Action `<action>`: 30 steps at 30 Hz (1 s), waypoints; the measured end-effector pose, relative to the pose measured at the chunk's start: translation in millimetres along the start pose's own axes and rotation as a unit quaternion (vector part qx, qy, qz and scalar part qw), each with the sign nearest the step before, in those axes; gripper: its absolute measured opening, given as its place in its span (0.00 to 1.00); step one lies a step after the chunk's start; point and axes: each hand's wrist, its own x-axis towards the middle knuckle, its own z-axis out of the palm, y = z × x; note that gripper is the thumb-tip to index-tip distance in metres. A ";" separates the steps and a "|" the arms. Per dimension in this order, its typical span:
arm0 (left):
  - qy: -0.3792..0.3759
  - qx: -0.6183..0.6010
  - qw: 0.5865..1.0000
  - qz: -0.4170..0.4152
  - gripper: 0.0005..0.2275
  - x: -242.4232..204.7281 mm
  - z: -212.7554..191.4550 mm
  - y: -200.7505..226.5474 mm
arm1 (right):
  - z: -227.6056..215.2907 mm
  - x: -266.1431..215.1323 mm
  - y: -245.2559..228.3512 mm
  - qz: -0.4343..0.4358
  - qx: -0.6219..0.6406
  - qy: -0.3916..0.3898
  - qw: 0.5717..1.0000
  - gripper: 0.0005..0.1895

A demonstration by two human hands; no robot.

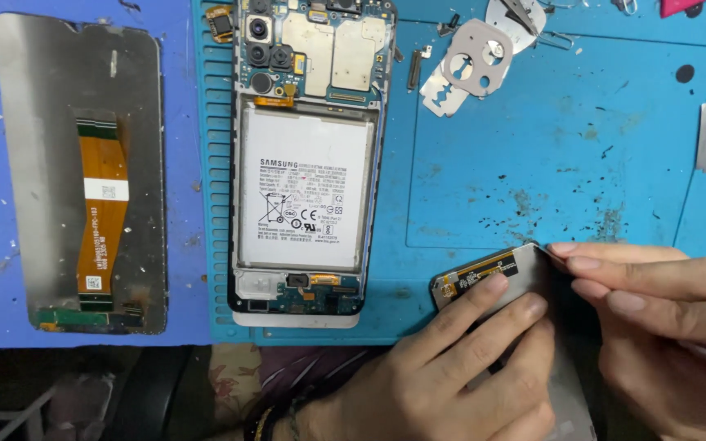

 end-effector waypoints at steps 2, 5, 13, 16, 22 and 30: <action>-0.008 -0.015 1.000 0.003 0.03 -0.3 -1.6 -0.3 | -1.9 2.1 -1.1 0.012 -0.019 -0.016 1.000 0.13; -0.002 -0.015 1.000 0.001 0.02 0.3 0.1 0.3 | -2.6 7.4 5.9 -0.007 0.002 -0.047 0.999 0.09; -0.004 -0.012 1.000 0.002 0.04 -2.2 -1.9 -1.0 | 3.3 -1.8 -1.7 0.034 -0.050 -0.001 0.998 0.13; 0.001 -0.019 1.000 -0.001 0.03 -2.5 0.6 -1.8 | -3.8 -10.7 7.8 0.132 -0.073 -0.031 0.988 0.05; 0.011 -0.005 1.000 -0.002 0.02 -2.6 3.9 -5.1 | -7.6 -5.1 15.1 0.007 0.002 -0.043 0.999 0.11; 0.006 0.010 1.000 0.003 0.03 -3.6 3.8 -3.7 | -4.4 -16.5 14.7 0.167 -0.061 -0.015 0.984 0.05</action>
